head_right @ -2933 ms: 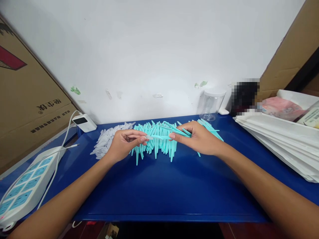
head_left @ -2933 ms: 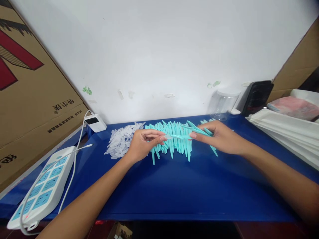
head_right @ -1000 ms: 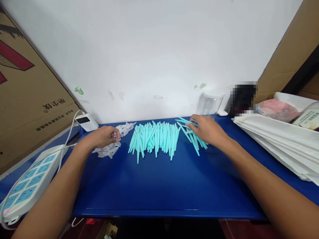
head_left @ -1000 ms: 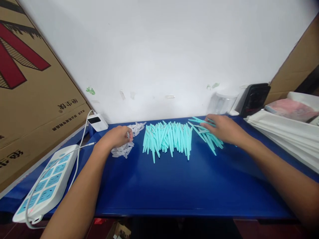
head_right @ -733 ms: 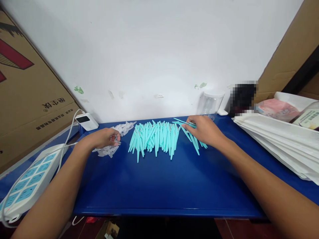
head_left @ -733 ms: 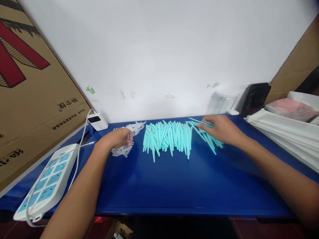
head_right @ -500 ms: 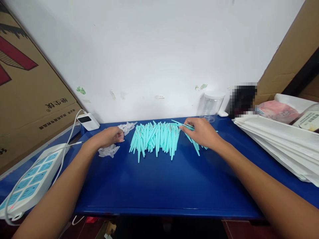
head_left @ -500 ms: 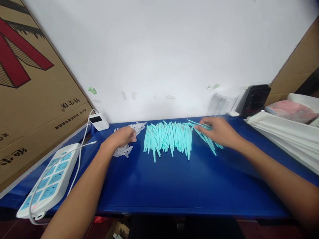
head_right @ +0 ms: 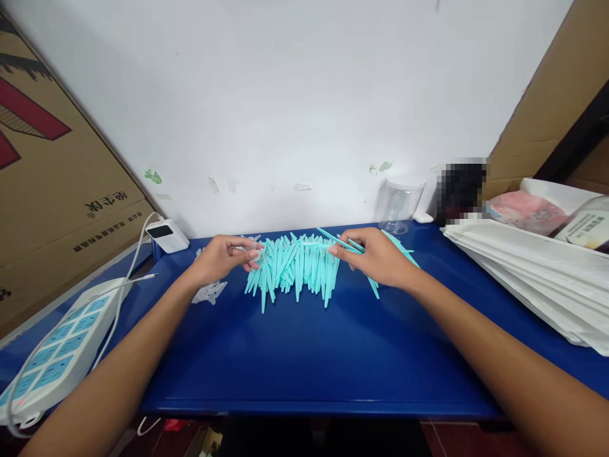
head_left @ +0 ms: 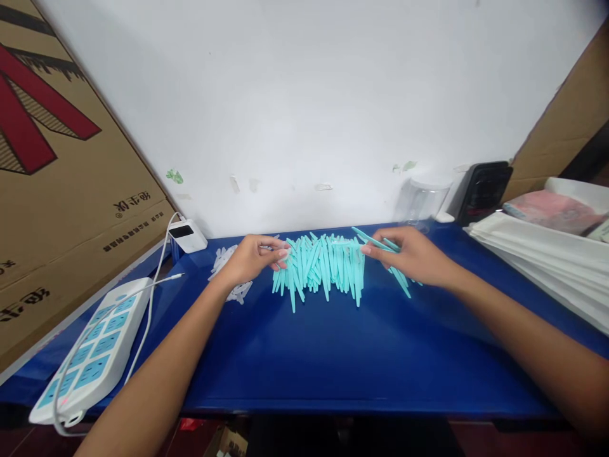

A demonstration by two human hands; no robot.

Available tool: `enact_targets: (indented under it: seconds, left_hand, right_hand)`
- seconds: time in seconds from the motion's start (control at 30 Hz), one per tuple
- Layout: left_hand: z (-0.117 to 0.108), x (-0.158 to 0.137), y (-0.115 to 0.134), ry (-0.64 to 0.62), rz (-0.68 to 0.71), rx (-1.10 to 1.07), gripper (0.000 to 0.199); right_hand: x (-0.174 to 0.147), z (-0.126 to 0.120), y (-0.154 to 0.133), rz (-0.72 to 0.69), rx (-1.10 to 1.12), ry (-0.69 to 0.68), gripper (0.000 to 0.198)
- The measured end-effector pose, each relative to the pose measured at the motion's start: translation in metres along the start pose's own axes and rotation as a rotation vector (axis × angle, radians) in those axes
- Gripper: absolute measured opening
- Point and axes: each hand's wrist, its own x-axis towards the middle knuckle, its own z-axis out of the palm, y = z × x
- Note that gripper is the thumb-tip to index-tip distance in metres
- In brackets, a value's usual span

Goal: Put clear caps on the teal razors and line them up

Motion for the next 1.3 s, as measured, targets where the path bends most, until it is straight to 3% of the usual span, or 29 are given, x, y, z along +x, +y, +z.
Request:
enact_targets:
  seconds: [0.2,0.33,0.43,0.8,1.1,1.3]
  left_hand:
    - [0.028,0.001,-0.007,-0.020,-0.075,-0.430,0.046]
    - [0.035,0.002,-0.012,-0.005,-0.231,-0.713,0.032]
    - [0.039,0.001,-0.008,0.019,-0.306,-0.806,0.018]
    - [0.044,-0.004,-0.001,-0.139,-0.222,-0.812,0.027]
    - [0.043,-0.009,0.007,-0.122,-0.181,-0.689,0.040]
    - [0.044,-0.014,0.011,-0.237,-0.161,-0.551,0.038]
  right_hand:
    - [-0.004,0.005,-0.007,0.001,0.064,-0.055,0.049]
    - [-0.004,0.006,-0.006,-0.006,0.056,-0.065,0.048]
    - [-0.003,0.006,-0.005,-0.002,0.043,-0.049,0.048]
    - [-0.003,0.009,-0.003,-0.005,0.040,-0.054,0.047]
    - [-0.003,0.010,-0.002,-0.002,0.030,-0.040,0.044]
    - [-0.004,0.010,-0.006,-0.010,0.048,-0.035,0.046]
